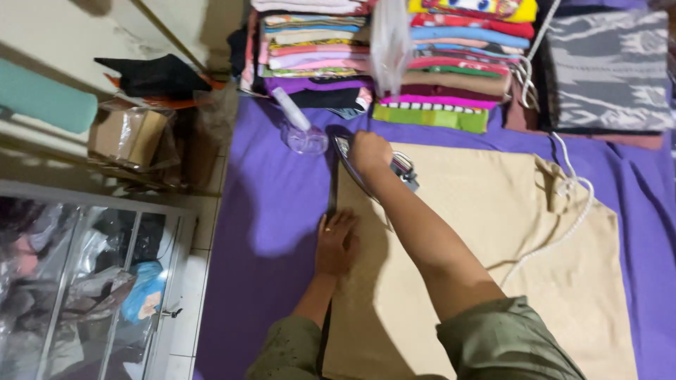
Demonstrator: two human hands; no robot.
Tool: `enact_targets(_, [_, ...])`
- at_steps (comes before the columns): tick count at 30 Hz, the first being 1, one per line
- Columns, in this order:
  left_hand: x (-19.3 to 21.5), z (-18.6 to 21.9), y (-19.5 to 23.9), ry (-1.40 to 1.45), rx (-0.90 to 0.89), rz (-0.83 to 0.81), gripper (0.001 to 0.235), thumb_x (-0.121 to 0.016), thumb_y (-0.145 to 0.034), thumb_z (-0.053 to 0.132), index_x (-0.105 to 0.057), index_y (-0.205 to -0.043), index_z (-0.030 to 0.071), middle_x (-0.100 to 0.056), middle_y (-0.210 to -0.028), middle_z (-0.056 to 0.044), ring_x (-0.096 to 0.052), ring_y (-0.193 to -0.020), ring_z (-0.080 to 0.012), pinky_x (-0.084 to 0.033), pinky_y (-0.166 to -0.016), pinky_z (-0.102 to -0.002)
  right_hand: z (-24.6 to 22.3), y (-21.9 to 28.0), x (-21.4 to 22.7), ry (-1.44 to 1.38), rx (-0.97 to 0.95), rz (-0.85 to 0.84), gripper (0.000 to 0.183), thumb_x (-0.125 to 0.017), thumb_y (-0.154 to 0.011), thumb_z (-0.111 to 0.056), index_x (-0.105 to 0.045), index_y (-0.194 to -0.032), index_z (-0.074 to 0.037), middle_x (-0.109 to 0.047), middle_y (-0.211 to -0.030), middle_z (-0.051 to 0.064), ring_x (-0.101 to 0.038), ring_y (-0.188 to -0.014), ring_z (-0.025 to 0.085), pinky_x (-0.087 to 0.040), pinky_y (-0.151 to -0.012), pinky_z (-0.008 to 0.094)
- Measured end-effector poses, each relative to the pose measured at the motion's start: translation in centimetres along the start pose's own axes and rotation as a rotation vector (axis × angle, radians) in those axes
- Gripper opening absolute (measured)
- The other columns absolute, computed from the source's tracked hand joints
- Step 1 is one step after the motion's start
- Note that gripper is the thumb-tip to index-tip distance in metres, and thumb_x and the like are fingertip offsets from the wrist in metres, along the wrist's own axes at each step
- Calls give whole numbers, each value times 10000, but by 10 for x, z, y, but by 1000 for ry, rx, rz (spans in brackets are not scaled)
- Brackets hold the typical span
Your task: Ironing a tan skirt on an ironing board.
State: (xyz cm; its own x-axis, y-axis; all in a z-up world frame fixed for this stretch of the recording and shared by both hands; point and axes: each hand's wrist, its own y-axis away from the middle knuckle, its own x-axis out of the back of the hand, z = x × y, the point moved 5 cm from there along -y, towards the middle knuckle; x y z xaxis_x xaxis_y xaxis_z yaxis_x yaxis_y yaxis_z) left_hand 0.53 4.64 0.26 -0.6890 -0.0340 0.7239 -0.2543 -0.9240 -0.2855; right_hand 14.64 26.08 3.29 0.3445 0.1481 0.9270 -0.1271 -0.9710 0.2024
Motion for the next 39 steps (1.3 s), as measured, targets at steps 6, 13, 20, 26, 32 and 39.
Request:
enact_targets(6, [2,5,-4,8,4,17,364,-697,-870,195,-703,-1225,114,-654,-1391,-107,-529,-1391,-278,-283,-1205,-534,81,-2,-2,-10,-110,89,237,-620,-908,-184,-700,-1091,-57,-740,-1060,240,-726,-998,405,-579,-855,495])
enact_targets(13, [-8,-8,-1,14,-63,13,354,-702,-905,212,-705,-1247,121,-656,-1406,-90,-527,-1396,-277,-293,-1198,-531,248,71,68,-79,-438,227,487,-759,-867,-468,-729,-1071,-26,-722,-1078,250,-700,-1012,432,-559,-858,531])
enact_targets(20, [-12,-12,-1,-25,-87,63,367,-704,-860,201,-714,-1220,133,-663,-1393,-83,-541,-1384,-263,-308,-1195,-538,330,198,77,-28,-582,54,600,-824,-711,-527,-758,-1059,-42,-736,-1059,227,-726,-979,394,-574,-860,485])
enact_targets(26, [-11,-10,0,-12,-99,51,361,-677,-889,210,-711,-1238,123,-663,-1399,-99,-533,-1395,-276,-295,-1202,-541,292,340,43,174,-73,-300,410,-758,-766,-537,-761,-906,-152,-753,-869,139,-731,-804,348,-589,-733,480])
enact_targets(32, [-28,-6,15,-36,-39,-37,505,-660,-925,268,-603,-1403,113,-525,-1539,-142,-398,-1493,-313,-214,-1223,-570,269,410,29,155,327,-356,282,-731,-792,-428,-711,-927,-181,-717,-732,109,-716,-661,313,-578,-607,450])
enact_targets(39, [-18,86,97,-244,-82,-216,652,-588,-956,363,-452,-1503,36,-324,-1626,-200,-217,-1522,-361,-108,-1208,-572,294,273,64,218,-100,-66,407,-688,-859,-540,-728,-968,-149,-750,-891,146,-727,-824,349,-570,-722,496])
